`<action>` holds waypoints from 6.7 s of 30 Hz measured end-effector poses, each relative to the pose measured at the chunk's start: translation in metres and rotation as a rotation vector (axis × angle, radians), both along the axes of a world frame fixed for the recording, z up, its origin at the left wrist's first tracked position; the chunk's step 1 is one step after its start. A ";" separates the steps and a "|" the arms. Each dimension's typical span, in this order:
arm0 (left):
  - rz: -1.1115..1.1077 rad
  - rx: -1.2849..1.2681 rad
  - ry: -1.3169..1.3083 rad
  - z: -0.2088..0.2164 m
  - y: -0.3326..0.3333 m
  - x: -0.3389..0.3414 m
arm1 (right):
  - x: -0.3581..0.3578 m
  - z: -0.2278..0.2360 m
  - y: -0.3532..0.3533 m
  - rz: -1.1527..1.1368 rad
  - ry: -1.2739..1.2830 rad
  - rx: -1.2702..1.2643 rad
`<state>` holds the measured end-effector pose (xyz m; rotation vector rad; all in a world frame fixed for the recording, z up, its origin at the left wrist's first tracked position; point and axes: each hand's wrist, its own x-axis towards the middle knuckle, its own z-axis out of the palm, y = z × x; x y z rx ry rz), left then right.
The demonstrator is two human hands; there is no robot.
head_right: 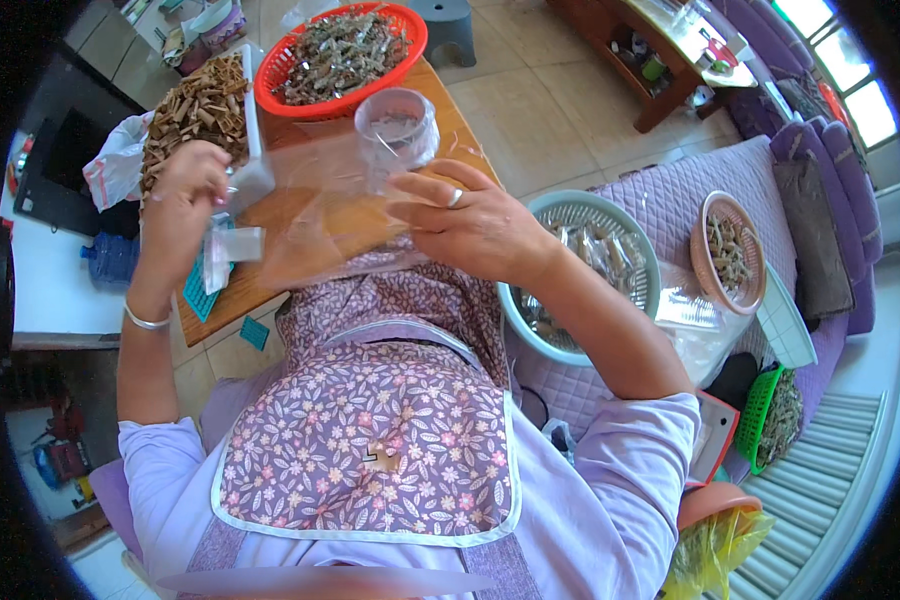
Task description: The person places small cylindrical rubber or plastic components into plastic bags by hand.
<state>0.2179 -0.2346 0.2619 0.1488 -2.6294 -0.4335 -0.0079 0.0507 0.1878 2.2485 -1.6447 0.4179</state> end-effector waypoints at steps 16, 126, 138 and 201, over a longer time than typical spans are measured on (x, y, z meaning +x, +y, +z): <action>-0.149 -0.272 -0.297 -0.087 0.152 -0.048 | -0.003 -0.121 0.100 -1.210 -0.443 -0.012; -0.080 0.422 -0.123 -0.137 0.138 -0.033 | 0.069 -0.106 0.010 -0.315 -2.397 0.197; -0.083 0.474 -0.181 -0.141 0.136 -0.032 | 0.024 -0.074 0.104 -1.109 -0.584 0.239; -0.085 0.421 -0.153 -0.140 0.137 -0.028 | -0.109 -0.136 0.204 -1.264 -1.363 0.128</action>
